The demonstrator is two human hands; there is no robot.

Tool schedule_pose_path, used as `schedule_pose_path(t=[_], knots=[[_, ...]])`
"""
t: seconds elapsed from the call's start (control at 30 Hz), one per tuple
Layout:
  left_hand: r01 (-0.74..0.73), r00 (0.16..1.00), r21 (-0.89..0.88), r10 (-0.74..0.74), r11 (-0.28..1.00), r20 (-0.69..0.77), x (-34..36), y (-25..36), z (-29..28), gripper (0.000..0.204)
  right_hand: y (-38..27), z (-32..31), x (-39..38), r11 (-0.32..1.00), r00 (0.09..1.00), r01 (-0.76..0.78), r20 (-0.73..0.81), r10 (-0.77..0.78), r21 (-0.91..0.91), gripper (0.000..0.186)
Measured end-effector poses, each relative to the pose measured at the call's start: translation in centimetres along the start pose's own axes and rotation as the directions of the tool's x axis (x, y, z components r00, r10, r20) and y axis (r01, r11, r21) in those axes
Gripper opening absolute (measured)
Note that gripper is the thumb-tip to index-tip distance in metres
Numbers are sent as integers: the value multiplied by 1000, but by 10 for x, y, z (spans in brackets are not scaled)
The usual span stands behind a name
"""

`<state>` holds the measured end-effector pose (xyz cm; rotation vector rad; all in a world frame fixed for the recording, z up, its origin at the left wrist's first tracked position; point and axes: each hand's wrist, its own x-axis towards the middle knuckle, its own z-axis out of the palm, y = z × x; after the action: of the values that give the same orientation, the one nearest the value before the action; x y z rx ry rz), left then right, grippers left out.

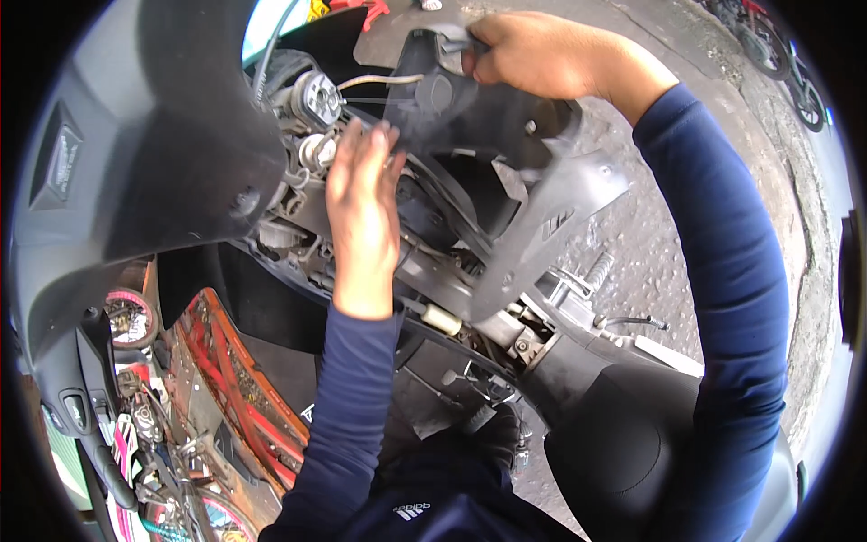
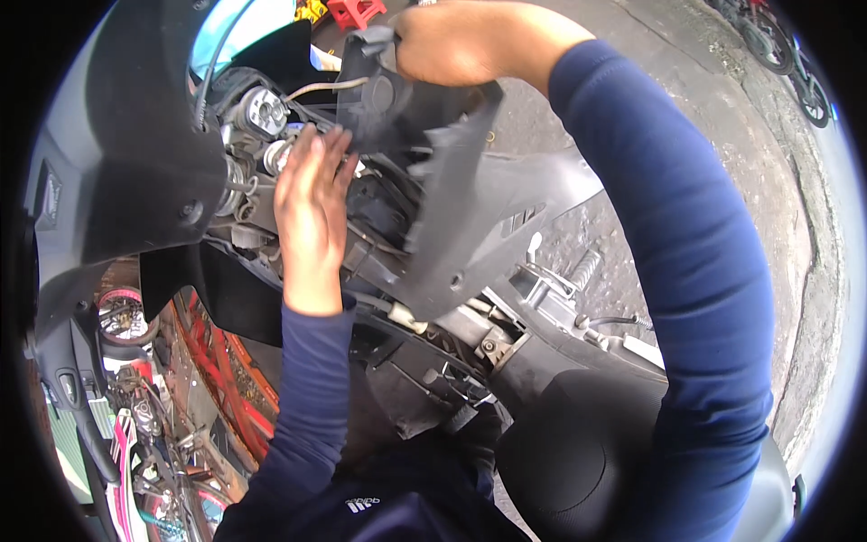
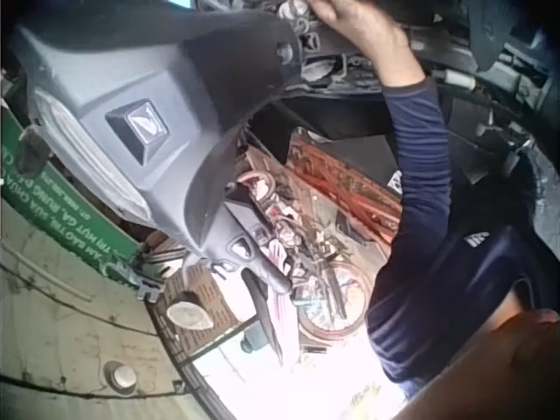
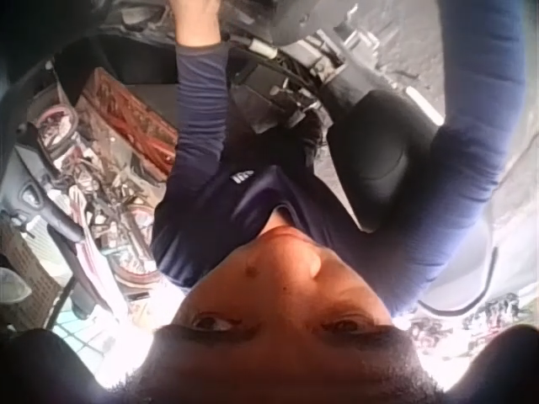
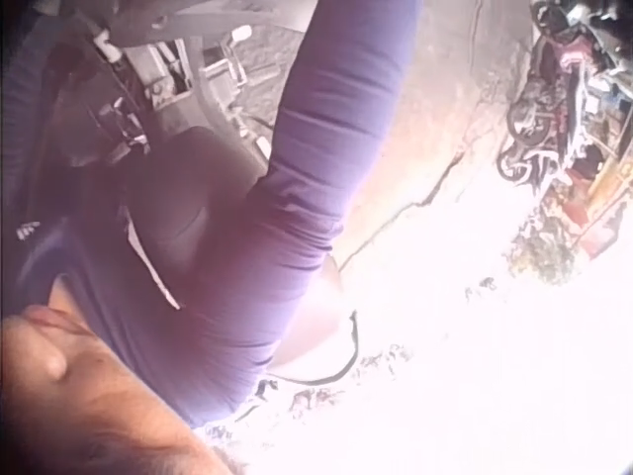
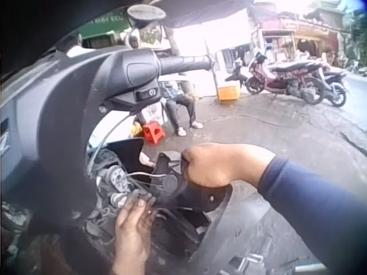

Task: The recorder uses an impact driver and a screwdriver to remove and install plastic fairing panels on a motorcycle.

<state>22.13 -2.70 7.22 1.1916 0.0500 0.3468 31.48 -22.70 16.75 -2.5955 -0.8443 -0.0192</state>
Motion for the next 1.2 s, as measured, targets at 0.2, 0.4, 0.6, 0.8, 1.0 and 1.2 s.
schedule_pose_path(t=[0.2, 0.4, 0.6, 0.8, 1.0, 1.2], knots=[[73, 996, -300, -82, 951, -17, 38, -6, 12, 27, -14, -3, 10, 767, 874, 482, 301, -382, -424, 22], [122, 992, -424, -97, 897, 79, 30, -27, 2, 17, -34, -30, -2, 774, 850, 473, 451, -274, -422, 26], [18, 997, -254, -36, 967, -67, 28, -31, -5, 16, -33, -38, -4, 832, 852, 437, 454, -260, -343, 29], [52, 994, -335, -80, 941, -71, 24, -41, 6, 16, -25, -27, -14, 947, 945, 196, 308, -112, -255, 33], [32, 998, -339, -46, 940, -35, 48, -37, 4, 14, -20, -25, -13, 1000, 959, 2, 282, 6, -26, 39], [9, 999, -320, -22, 947, -38, 25, -38, 5, 8, -23, -38, -17, 997, 944, -64, 328, 43, 53, 39]])
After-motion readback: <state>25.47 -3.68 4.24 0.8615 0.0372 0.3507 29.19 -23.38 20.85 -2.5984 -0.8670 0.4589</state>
